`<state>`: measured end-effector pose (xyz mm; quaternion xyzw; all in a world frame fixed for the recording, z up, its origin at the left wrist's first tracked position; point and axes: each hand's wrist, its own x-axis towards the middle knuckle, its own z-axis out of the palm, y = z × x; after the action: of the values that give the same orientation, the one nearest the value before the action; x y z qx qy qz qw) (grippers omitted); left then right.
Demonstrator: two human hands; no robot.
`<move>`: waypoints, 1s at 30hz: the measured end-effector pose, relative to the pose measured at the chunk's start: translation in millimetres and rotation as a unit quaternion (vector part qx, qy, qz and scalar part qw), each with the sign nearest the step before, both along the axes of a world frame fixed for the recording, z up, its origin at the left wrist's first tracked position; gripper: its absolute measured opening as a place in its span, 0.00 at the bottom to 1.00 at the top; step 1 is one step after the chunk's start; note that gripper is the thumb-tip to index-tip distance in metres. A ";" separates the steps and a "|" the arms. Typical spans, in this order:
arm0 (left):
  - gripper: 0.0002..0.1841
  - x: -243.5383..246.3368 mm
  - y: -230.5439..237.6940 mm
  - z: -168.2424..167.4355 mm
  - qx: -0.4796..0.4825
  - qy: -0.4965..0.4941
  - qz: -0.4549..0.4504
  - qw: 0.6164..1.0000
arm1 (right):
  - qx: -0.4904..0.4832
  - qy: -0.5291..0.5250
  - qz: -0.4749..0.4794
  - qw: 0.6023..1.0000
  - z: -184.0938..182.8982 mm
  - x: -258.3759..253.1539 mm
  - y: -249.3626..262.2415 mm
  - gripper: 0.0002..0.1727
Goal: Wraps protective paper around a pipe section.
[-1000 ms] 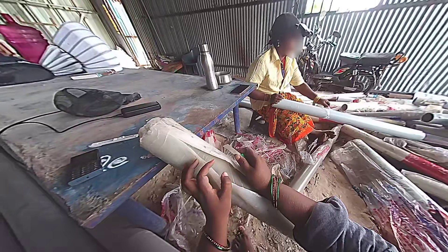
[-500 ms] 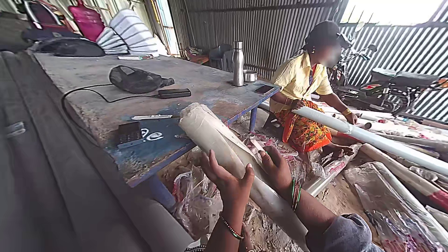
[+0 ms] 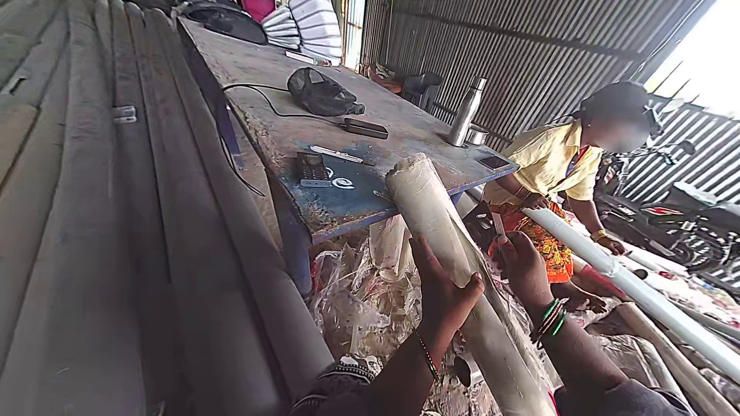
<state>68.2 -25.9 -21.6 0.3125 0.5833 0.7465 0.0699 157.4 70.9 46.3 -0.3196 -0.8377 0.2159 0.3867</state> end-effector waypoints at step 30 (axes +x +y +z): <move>0.70 -1.5 -3.0 -4.3 0.063 -0.073 -0.054 0.994 | 0.401 -0.227 -0.029 0.887 84.8 -127.2 -36.7 0.20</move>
<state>66.7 -28.8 -25.8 0.2923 0.5108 0.7975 0.1325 30.2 34.2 131.1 -0.2018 -0.9079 -0.2286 0.2877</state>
